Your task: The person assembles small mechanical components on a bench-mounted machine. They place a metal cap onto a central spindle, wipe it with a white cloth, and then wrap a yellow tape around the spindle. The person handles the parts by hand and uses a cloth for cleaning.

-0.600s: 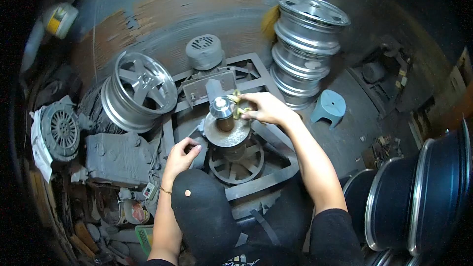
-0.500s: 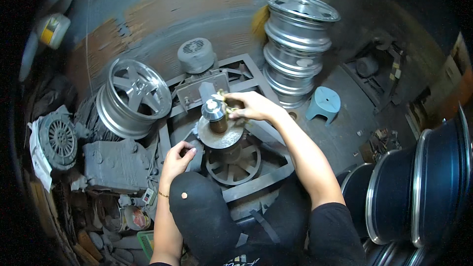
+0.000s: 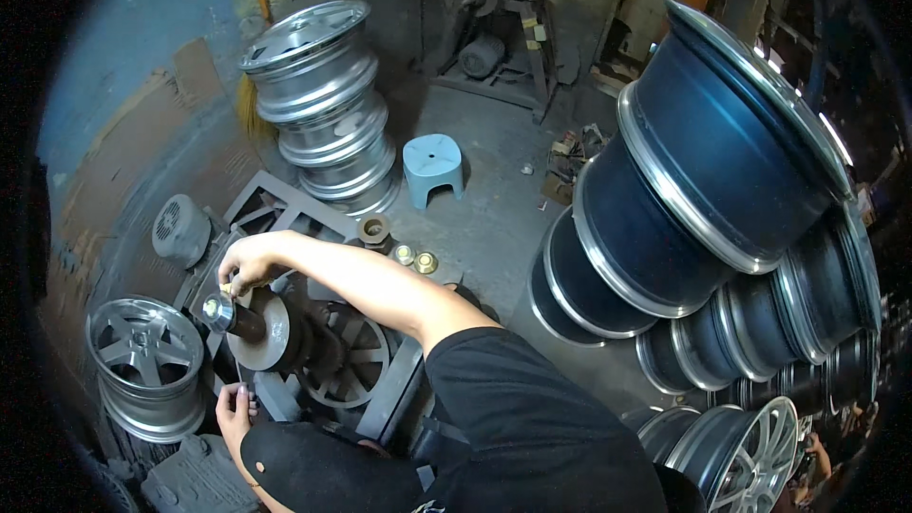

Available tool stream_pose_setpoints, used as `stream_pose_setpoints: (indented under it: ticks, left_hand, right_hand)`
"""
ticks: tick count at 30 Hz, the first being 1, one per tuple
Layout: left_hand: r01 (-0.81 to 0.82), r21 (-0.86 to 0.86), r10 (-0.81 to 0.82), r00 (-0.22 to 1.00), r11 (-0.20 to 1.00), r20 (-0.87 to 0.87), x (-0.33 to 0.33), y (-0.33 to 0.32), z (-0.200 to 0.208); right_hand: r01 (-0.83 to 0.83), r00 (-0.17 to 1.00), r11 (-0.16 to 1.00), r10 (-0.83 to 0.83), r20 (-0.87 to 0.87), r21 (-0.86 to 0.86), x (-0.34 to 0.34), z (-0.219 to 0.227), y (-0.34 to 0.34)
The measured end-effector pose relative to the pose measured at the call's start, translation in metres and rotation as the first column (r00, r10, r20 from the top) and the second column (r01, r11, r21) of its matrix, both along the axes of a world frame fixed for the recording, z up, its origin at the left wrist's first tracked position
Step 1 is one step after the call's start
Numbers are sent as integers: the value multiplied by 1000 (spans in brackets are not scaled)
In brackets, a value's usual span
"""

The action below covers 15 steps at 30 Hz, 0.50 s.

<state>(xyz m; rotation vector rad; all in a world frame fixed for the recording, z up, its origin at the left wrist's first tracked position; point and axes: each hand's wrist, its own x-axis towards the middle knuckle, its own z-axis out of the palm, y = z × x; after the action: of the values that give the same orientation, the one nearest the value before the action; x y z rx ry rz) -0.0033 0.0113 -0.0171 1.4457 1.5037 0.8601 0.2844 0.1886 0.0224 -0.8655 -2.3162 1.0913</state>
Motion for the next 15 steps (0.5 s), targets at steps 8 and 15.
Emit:
stream_pose_setpoints:
  ticks: [8, 15]
  left_hand:
    - [-34, -29, 35, 997, 999, 62, -8, -4, -5]
    - [-31, 29, 32, 998, 999, -50, -17, -3, -15]
  right_hand:
    - [37, 994, 998, -32, 101, -52, -7, 34, 53]
    - [-22, 982, 647, -131, 139, 762, -138, 90, -75]
